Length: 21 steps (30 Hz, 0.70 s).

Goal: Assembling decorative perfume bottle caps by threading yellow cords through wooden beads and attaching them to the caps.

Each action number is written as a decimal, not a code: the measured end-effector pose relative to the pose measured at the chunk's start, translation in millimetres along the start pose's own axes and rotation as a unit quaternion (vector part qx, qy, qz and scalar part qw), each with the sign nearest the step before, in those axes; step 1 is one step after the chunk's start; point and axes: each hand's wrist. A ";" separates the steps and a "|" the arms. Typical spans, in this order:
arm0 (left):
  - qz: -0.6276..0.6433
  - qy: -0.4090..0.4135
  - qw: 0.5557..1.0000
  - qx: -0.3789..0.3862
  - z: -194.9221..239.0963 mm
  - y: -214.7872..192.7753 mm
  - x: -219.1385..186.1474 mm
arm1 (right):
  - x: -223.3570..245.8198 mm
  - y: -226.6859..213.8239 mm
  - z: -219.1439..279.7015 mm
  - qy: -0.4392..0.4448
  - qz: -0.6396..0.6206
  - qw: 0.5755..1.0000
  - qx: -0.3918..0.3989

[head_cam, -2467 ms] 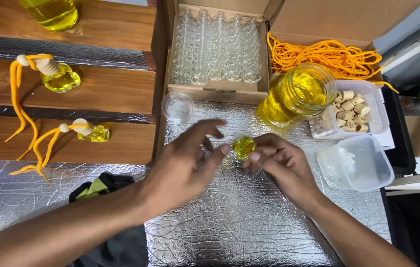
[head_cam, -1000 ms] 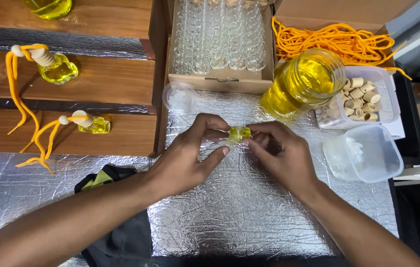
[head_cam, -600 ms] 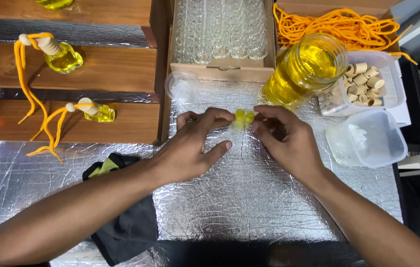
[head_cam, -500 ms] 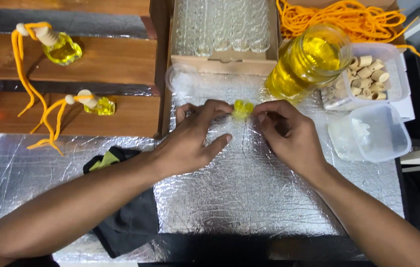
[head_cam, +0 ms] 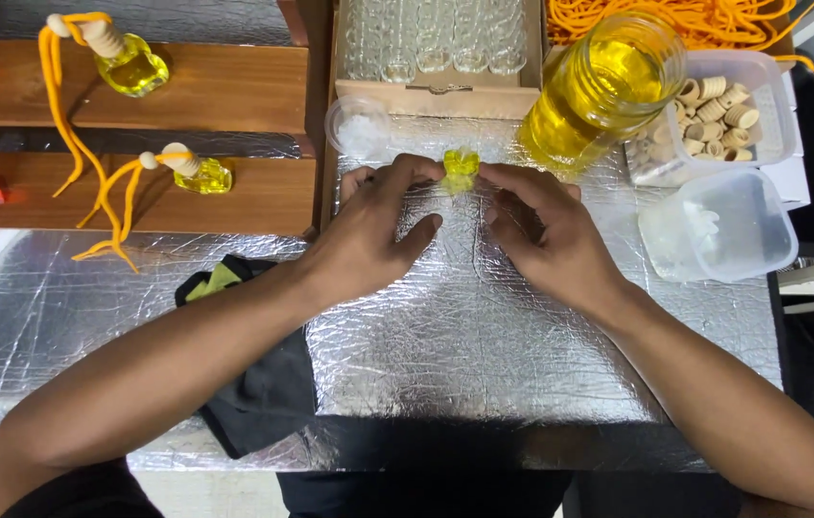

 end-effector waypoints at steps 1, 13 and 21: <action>-0.001 0.000 1.000 0.000 0.5 -0.1 -1.2 | -2.3 1.5 2.4 0.000 -0.001 1.000 0.000; 0.005 -0.061 0.998 0.009 -9.2 -2.3 3.1 | -11.8 7.3 0.3 0.041 0.014 0.999 -0.003; 0.013 -0.093 0.996 0.016 -13.1 -7.9 -6.5 | 17.9 -5.1 -13.3 0.119 -0.004 0.993 -0.008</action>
Point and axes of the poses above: each hand's wrist, its own z-axis away from the middle knuckle, its own y-axis out of the palm, x = y × z, and after that the axes turned 5 degrees about -y, right-handed
